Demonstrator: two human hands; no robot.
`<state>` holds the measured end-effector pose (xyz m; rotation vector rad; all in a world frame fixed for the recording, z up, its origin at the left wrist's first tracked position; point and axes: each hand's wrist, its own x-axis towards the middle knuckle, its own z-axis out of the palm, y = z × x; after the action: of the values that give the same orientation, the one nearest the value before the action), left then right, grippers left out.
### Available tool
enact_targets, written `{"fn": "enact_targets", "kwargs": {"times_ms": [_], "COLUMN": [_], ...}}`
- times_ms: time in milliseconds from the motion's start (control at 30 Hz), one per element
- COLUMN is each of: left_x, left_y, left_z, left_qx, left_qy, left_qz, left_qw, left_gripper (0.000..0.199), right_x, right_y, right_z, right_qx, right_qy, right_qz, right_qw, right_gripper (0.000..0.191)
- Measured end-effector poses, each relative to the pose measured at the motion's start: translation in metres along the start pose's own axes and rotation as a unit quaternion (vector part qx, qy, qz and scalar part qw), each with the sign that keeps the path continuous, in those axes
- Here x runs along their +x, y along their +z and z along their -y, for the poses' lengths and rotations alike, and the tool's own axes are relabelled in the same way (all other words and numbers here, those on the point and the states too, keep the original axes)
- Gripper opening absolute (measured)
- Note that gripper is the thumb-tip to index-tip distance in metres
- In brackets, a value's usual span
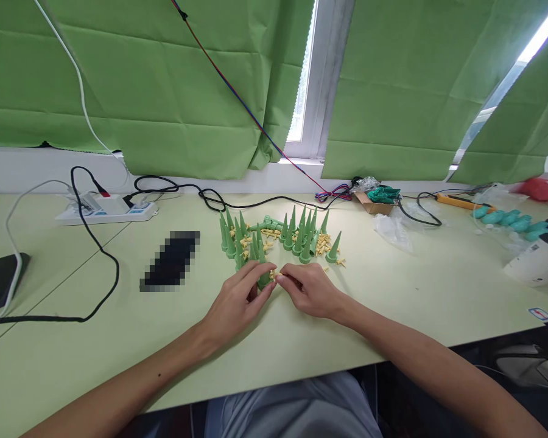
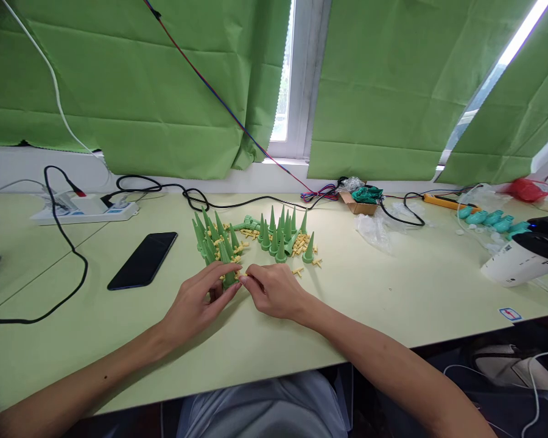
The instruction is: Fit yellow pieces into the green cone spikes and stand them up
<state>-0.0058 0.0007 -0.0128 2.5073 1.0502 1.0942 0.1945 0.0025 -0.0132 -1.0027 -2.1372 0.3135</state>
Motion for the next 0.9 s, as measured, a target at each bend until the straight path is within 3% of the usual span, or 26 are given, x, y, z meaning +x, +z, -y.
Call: {"fn": "enact_targets", "kwargs": {"times_ms": [167, 300, 400, 500, 633, 900], "left_x": [0.001, 0.004, 0.005, 0.005, 0.007, 0.005], "left_y": [-0.002, -0.004, -0.003, -0.002, -0.002, -0.001], "left_z": [0.000, -0.004, -0.006, -0.008, -0.011, -0.009], "left_qx": [-0.033, -0.098, -0.194, -0.305, -0.397, -0.437], "left_qy": [-0.034, -0.090, -0.130, -0.175, -0.212, -0.226], "left_qz": [0.014, 0.066, 0.110, 0.142, 0.155, 0.170], "left_qw": [0.999, 0.989, 0.966, 0.925, 0.880, 0.854], "left_gripper": [0.026, 0.029, 0.034, 0.037, 0.035, 0.030], "right_x": [0.000, -0.001, -0.003, -0.004, -0.003, -0.006], "right_y": [0.000, 0.002, 0.003, 0.004, 0.005, 0.009], "right_z": [0.001, 0.002, 0.002, 0.003, 0.005, 0.003], "right_qx": [0.030, 0.036, 0.026, 0.023, 0.034, 0.087], "right_qy": [0.005, -0.022, -0.050, -0.064, -0.067, -0.053], "right_qz": [-0.016, -0.020, -0.028, -0.031, -0.024, -0.013], "right_qw": [0.999, 0.999, 0.998, 0.997, 0.997, 0.995], "right_gripper": [0.019, 0.011, 0.011, 0.010, 0.010, 0.011]}}
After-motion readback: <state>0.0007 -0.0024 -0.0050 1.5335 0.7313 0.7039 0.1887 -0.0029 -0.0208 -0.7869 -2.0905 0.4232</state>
